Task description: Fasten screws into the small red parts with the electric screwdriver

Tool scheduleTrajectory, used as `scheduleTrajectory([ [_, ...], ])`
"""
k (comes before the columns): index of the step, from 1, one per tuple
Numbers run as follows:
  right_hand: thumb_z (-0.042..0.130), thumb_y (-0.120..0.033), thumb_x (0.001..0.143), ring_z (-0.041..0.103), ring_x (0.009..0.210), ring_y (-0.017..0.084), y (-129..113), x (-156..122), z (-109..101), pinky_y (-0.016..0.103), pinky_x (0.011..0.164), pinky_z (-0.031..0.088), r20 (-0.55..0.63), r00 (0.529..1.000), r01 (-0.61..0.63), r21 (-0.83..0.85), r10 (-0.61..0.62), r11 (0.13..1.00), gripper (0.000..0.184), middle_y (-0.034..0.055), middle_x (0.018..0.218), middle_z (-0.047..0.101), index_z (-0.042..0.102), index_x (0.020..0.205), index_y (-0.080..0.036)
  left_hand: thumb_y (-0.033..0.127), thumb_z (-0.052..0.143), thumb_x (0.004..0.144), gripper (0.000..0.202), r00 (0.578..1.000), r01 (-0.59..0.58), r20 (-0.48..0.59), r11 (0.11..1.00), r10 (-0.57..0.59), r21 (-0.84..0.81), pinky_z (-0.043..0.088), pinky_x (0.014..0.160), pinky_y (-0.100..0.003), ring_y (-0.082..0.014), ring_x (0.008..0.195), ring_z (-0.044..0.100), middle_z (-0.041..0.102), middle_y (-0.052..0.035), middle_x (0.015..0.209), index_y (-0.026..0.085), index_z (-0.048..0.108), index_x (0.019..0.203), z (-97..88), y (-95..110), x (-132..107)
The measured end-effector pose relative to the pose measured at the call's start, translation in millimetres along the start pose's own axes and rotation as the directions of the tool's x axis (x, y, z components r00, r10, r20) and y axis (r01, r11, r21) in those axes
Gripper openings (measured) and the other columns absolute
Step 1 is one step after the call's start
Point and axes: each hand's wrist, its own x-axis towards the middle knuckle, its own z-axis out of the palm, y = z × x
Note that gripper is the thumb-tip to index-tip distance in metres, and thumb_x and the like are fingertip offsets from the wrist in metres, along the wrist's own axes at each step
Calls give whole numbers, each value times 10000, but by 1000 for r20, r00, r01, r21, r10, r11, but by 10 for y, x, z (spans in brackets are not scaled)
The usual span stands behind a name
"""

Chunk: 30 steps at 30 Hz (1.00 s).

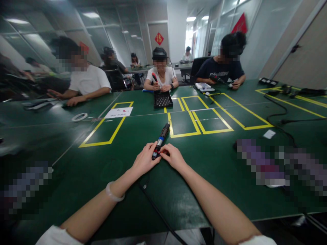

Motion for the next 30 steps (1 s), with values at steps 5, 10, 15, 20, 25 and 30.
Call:
scheduleTrajectory([
  [5, 584, -161, 858, 555, 695, 127, -65, -18, -4, 245, 674, 438, 3, 1000, -1, -32, 1, 999, 98, 10, 818, 547, 663, 906, -193, 429, 511, 839, 672, 1000, -12, -25, 998, 13, 58, 450, 843, -316, -240, 1083, 515, 454, -105, 1276, 241, 266, 1435, -2, 12, -19],
  [10, 569, -157, 865, 559, 721, 140, -185, -53, 59, 257, 688, 438, -10, 1000, -12, -84, 11, 996, 118, 24, 830, 575, 664, 928, -186, 415, 487, 855, 662, 999, -16, -42, 991, 22, 133, 450, 798, -321, -242, 1033, 519, 461, -107, 1237, 225, 256, 1446, 21, 33, -3],
  [15, 543, -173, 886, 553, 768, 151, -223, -45, 50, 266, 709, 432, -35, 999, 1, -65, -3, 998, 129, 26, 819, 544, 662, 838, -181, 429, 469, 871, 643, 999, 10, -33, 984, -4, 178, 441, 762, -338, -251, 987, 515, 466, -118, 1175, 220, 269, 1445, 15, 83, 52],
  [20, 529, -217, 903, 549, 757, 152, -196, -35, 20, 276, 708, 435, -35, 999, -3, -37, 2, 999, 153, 28, 820, 541, 664, 838, -188, 434, 451, 885, 600, 1000, 23, -17, 983, -20, 182, 435, 779, -340, -250, 979, 506, 479, -126, 1132, 207, 320, 1425, -31, 116, 95],
  [25, 528, -211, 897, 564, 775, 147, -172, -41, 25, 266, 712, 444, -8, 1000, -2, 12, 2, 1000, 132, 38, 884, 564, 656, 917, -191, 481, 417, 898, 610, 1000, 12, -14, 974, -9, 228, 432, 785, -344, -259, 991, 503, 489, -127, 1137, 206, 319, 1433, -104, -5, 60],
  [30, 528, -201, 891, 559, 742, 139, -135, -45, 30, 259, 689, 436, 29, 999, -23, 9, 23, 1000, 130, 33, 862, 577, 655, 914, -183, 522, 404, 896, 620, 998, 58, 2, 960, -61, 272, 429, 775, -328, -250, 977, 517, 497, -121, 1151, 236, 312, 1439, -282, -324, -87],
])
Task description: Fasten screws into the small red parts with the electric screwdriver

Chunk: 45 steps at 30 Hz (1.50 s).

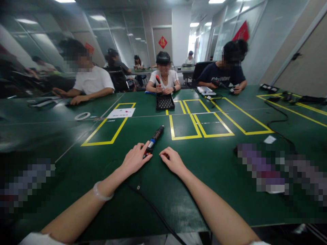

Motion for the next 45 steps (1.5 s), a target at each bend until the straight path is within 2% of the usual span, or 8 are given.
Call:
scheduleTrajectory([
  [14, 536, -202, 886, 568, 751, 146, -14, -8, -17, 265, 688, 431, 57, 998, -6, -27, 7, 1000, 128, 30, 849, 621, 662, 895, -185, 591, 233, 899, 718, 917, 373, 92, 916, -388, 145, 433, 844, -423, -353, 1113, 495, 456, -210, 1300, 142, 297, 1455, -77, -1905, -356],
  [21, 536, -207, 883, 571, 755, 147, -21, -6, -25, 263, 690, 432, 64, 998, -15, -30, 17, 999, 130, 28, 851, 625, 663, 906, -189, 549, 305, 912, 608, 849, 480, 56, 811, -526, 334, 424, 798, -342, -299, 1041, 527, 516, -150, 1265, 162, 350, 1379, -222, -2426, -400],
  [29, 537, -202, 882, 569, 760, 149, -6, -2, 0, 269, 701, 433, 70, 998, -6, -35, 9, 999, 127, 30, 853, 628, 660, 910, -188, 447, 321, 918, 409, 855, 494, -118, 723, -505, 483, 399, 810, -294, -214, 898, 563, 626, -79, 972, 122, 520, 1069, -248, -2173, -500],
  [33, 539, -204, 879, 565, 753, 150, -21, 5, 0, 273, 699, 436, 69, 997, -15, -34, 17, 999, 124, 31, 850, 629, 660, 904, -188, 451, 303, 916, 439, 791, 580, -57, 718, -609, 386, 413, 747, -313, -238, 827, 590, 650, -84, 889, 126, 567, 1046, -359, -2169, -417],
  [36, 541, -203, 878, 566, 752, 153, -26, 13, 0, 273, 695, 437, 72, 997, -11, -44, 14, 999, 124, 30, 840, 627, 661, 903, -192, 455, 331, 903, 441, 815, 570, -88, 767, -572, 295, 423, 757, -347, -283, 881, 603, 661, -125, 905, 128, 606, 1014, -448, -1998, -291],
  [39, 543, -199, 875, 570, 769, 161, -26, 18, 3, 282, 712, 440, 79, 997, -3, -60, 8, 998, 121, 35, 837, 628, 662, 896, -190, 465, 358, 891, 414, 892, 452, -18, 892, -451, 31, 441, 739, -339, -269, 874, 625, 675, -110, 946, 167, 599, 1049, -443, -1508, -155],
  [41, 545, -201, 872, 573, 783, 164, -21, 18, 7, 289, 728, 443, 81, 997, -4, -55, 8, 998, 118, 38, 847, 629, 660, 891, -187, 449, 401, 881, 351, 961, 274, 105, 921, -254, -277, 449, 733, -294, -218, 868, 637, 689, -59, 956, 196, 595, 1028, -390, -1057, -69],
  [45, 531, -231, 879, 576, 753, 147, 11, 12, 12, 274, 716, 451, 69, 997, -51, 82, 45, 995, 145, 20, 832, 621, 625, 981, -189, 430, 387, 904, 366, 980, 24, 168, 768, 109, -640, 446, 751, -267, -172, 825, 629, 676, -34, 858, 197, 603, 1084, -282, -216, 89],
])
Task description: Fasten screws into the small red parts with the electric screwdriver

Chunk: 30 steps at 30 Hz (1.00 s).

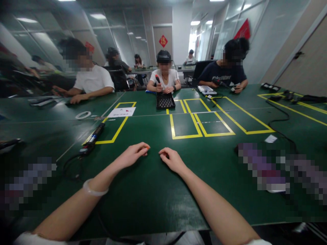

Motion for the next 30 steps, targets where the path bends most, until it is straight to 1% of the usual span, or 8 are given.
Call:
scheduleTrajectory([
  [2, 543, -252, 873, 572, 726, 133, 12, -2, -5, 259, 694, 453, -3, 1000, -14, 117, 15, 993, 193, 9, 831, 616, 585, 1050, -188, 415, 402, 906, 393, 995, -49, 79, 991, 59, -126, 441, 739, -268, -161, 786, 606, 650, -33, 823, 186, 586, 1167, 183, 182, 94],
  [5, 578, -283, 857, 572, 697, 119, -1, -8, -16, 243, 665, 456, 39, 999, -16, 275, 5, 961, 283, 16, 870, 634, 535, 1118, -183, 390, 467, 888, 452, 975, -42, 189, 927, 120, -373, 443, 740, -268, -139, 762, 575, 626, -34, 847, 162, 511, 1275, 334, 270, 167],
  [8, 585, -308, 861, 565, 673, 115, -34, -11, -17, 240, 663, 451, 109, 994, -14, 300, -19, 954, 239, 19, 830, 655, 564, 1052, -166, 379, 511, 876, 528, 967, 39, 233, 834, 108, -551, 442, 783, -285, -132, 750, 571, 612, -18, 782, 135, 437, 1339, 417, 196, 177],
  [12, 596, -375, 856, 560, 670, 116, -25, 4, 9, 233, 652, 438, 93, 996, -42, 323, 12, 946, 236, 15, 799, 652, 578, 951, -160, 415, 546, 858, 535, 982, 107, 186, 748, 23, -655, 449, 787, -305, -145, 752, 589, 620, -20, 757, 123, 450, 1296, 514, 52, 185],
  [14, 615, -393, 839, 534, 645, 111, -3, 13, 20, 226, 628, 419, 53, 998, -48, 312, 33, 949, 250, 2, 767, 626, 584, 936, -164, 453, 551, 845, 442, 990, 101, 142, 744, -8, -661, 450, 712, -277, -135, 706, 583, 621, -28, 769, 121, 528, 1136, 558, 16, 198],
  [18, 615, -363, 840, 462, 590, 97, 15, 15, 15, 210, 566, 363, 1, 999, -42, 240, 43, 970, 214, -29, 684, 547, 605, 922, -165, 492, 502, 861, 366, 996, 44, 92, 829, 9, -558, 383, 567, -222, -98, 584, 526, 594, -14, 705, 131, 555, 835, 613, 22, 192],
  [25, 586, -293, 846, 471, 594, 96, 0, 2, 20, 209, 572, 372, 16, 1000, -16, 189, 14, 982, 177, -24, 717, 567, 586, 976, -173, 459, 523, 861, 333, 996, -18, 62, 862, 57, -507, 420, 622, -232, -104, 623, 523, 578, -11, 728, 129, 564, 877, 642, 54, 124],
  [30, 551, -271, 860, 520, 649, 107, 40, 24, 35, 220, 615, 401, 13, 998, -60, 291, 58, 955, 214, -17, 773, 581, 525, 1054, -183, 435, 484, 885, 307, 997, -64, 12, 911, 76, -408, 404, 602, -222, -108, 623, 529, 583, -7, 743, 145, 551, 961, 632, 47, 98],
])
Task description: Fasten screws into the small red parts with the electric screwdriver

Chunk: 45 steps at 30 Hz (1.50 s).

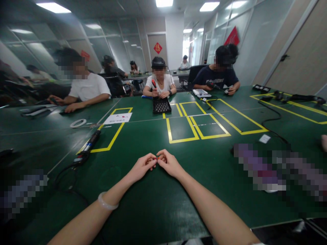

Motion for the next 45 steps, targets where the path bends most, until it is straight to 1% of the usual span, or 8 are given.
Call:
scheduleTrajectory([
  [5, 547, -332, 874, 505, 640, 109, -16, 18, 9, 225, 609, 394, -29, 1000, -7, -28, 7, 1000, 161, -22, 725, 554, 559, 889, -172, 407, 462, 899, 270, 996, -62, -36, 946, 78, 320, 360, 602, -216, -116, 630, 526, 576, 12, 713, 183, 582, 990, -36, 19, -31],
  [9, 561, -286, 857, 489, 620, 102, -52, 14, 23, 216, 583, 380, -40, 999, 11, -65, -14, 998, 121, -26, 719, 547, 562, 885, -169, 449, 425, 910, 320, 998, -45, -23, 903, 61, 427, 331, 574, -218, -125, 596, 521, 555, 28, 662, 207, 586, 1044, -70, 23, -40],
  [13, 580, -225, 820, 481, 599, 98, -27, 17, 34, 212, 566, 376, -44, 999, 8, -88, -12, 996, 93, -37, 695, 532, 562, 894, -170, 457, 374, 929, 337, 999, -32, -13, 900, 42, 435, 345, 601, -222, -138, 629, 553, 572, 23, 657, 211, 584, 1022, -90, 19, -40],
  [19, 607, -202, 795, 524, 645, 103, 26, 26, 45, 217, 580, 400, -58, 998, 17, -71, -22, 997, 199, -18, 793, 579, 557, 985, -170, 454, 379, 925, 317, 1000, -22, 1, 905, 24, 424, 344, 600, -215, -134, 609, 553, 565, 33, 631, 205, 556, 1005, -94, -6, -34],
  [27, 617, -148, 782, 568, 705, 121, -9, 27, 55, 230, 627, 424, -91, 994, 32, -212, -52, 977, 141, -3, 799, 597, 601, 921, -164, 460, 386, 923, 321, 999, -45, 3, 886, 49, 461, 314, 577, -215, -125, 599, 517, 546, 34, 660, 201, 550, 1019, -110, -47, -19],
  [31, 612, -153, 790, 573, 734, 129, -11, 19, 46, 239, 653, 434, -84, 994, 54, -225, -75, 973, 130, 5, 832, 602, 601, 917, -175, 476, 382, 923, 343, 998, -60, 16, 876, 59, 478, 299, 564, -218, -125, 578, 507, 520, 42, 628, 207, 552, 1051, -121, -42, -22],
  [36, 599, -168, 799, 568, 752, 137, -39, 11, 47, 253, 673, 440, -81, 993, 68, -218, -87, 974, 125, 7, 845, 596, 589, 923, -185, 480, 355, 934, 357, 998, -69, 39, 881, 57, 467, 300, 576, -226, -133, 592, 519, 544, 33, 640, 209, 552, 1057, -125, -1, -32],
  [45, 599, -165, 791, 556, 743, 136, 0, 26, 66, 251, 675, 421, -93, 990, 83, -203, -104, 976, 148, -6, 806, 585, 587, 937, -185, 450, 382, 926, 331, 997, -70, -2, 889, 79, 452, 282, 565, -219, -122, 579, 486, 472, 51, 618, 199, 525, 1087, -114, -50, -24],
])
